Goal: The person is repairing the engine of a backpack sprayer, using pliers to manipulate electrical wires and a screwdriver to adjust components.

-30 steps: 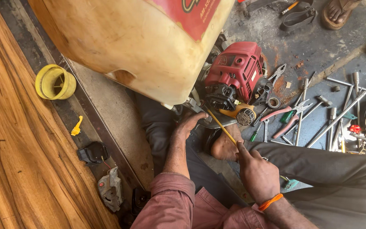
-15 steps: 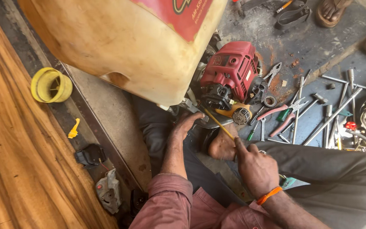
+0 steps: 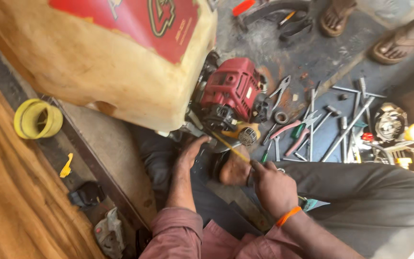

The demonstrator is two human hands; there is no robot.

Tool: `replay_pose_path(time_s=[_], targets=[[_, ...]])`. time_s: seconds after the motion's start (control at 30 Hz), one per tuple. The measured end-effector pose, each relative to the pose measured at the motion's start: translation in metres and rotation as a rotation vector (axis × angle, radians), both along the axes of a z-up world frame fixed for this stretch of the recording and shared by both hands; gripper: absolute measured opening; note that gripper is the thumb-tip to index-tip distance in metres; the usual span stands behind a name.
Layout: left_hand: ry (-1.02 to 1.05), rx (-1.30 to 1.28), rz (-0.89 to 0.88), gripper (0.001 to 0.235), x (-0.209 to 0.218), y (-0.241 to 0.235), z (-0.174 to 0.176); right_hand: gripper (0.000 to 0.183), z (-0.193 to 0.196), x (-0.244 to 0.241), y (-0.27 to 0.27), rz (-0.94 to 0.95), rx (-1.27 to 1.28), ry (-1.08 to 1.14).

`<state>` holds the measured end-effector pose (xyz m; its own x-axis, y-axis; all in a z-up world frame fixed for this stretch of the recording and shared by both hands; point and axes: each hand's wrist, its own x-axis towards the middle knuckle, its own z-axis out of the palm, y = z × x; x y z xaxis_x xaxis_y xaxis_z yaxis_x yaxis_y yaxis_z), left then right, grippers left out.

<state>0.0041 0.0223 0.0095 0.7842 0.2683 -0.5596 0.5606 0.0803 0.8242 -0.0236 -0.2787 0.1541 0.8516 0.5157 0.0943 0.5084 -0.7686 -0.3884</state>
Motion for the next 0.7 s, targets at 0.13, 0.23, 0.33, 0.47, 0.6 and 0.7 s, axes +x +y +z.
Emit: replay_pose_path(time_s=[0.13, 0.23, 0.33, 0.47, 0.6, 0.7], targets=[[0.151, -0.018, -0.011, 0.057, -0.005, -0.001, -0.002, 0.054, 0.010, -0.008, 0.006, 0.040, -0.380, 0.050], [0.189, -0.012, -0.054, 0.060, -0.003, 0.004, -0.001, 0.044, -0.005, 0.013, 0.011, -0.252, 0.014, 0.741], [0.153, -0.018, -0.063, 0.059, -0.010, 0.004, -0.002, 0.037, -0.022, 0.021, 0.008, -0.452, 0.323, 1.250], [-0.066, 0.000, -0.003, 0.054, 0.002, -0.002, 0.002, 0.034, -0.009, 0.040, 0.004, -0.531, 0.460, 1.529], [-0.218, -0.071, 0.148, 0.049, -0.017, -0.016, -0.018, 0.034, 0.026, 0.027, 0.005, -0.062, 0.017, 0.478], [-0.296, 0.058, 0.182, 0.046, -0.015, -0.018, -0.034, 0.032, 0.049, 0.022, 0.006, -0.099, -0.189, 0.417]])
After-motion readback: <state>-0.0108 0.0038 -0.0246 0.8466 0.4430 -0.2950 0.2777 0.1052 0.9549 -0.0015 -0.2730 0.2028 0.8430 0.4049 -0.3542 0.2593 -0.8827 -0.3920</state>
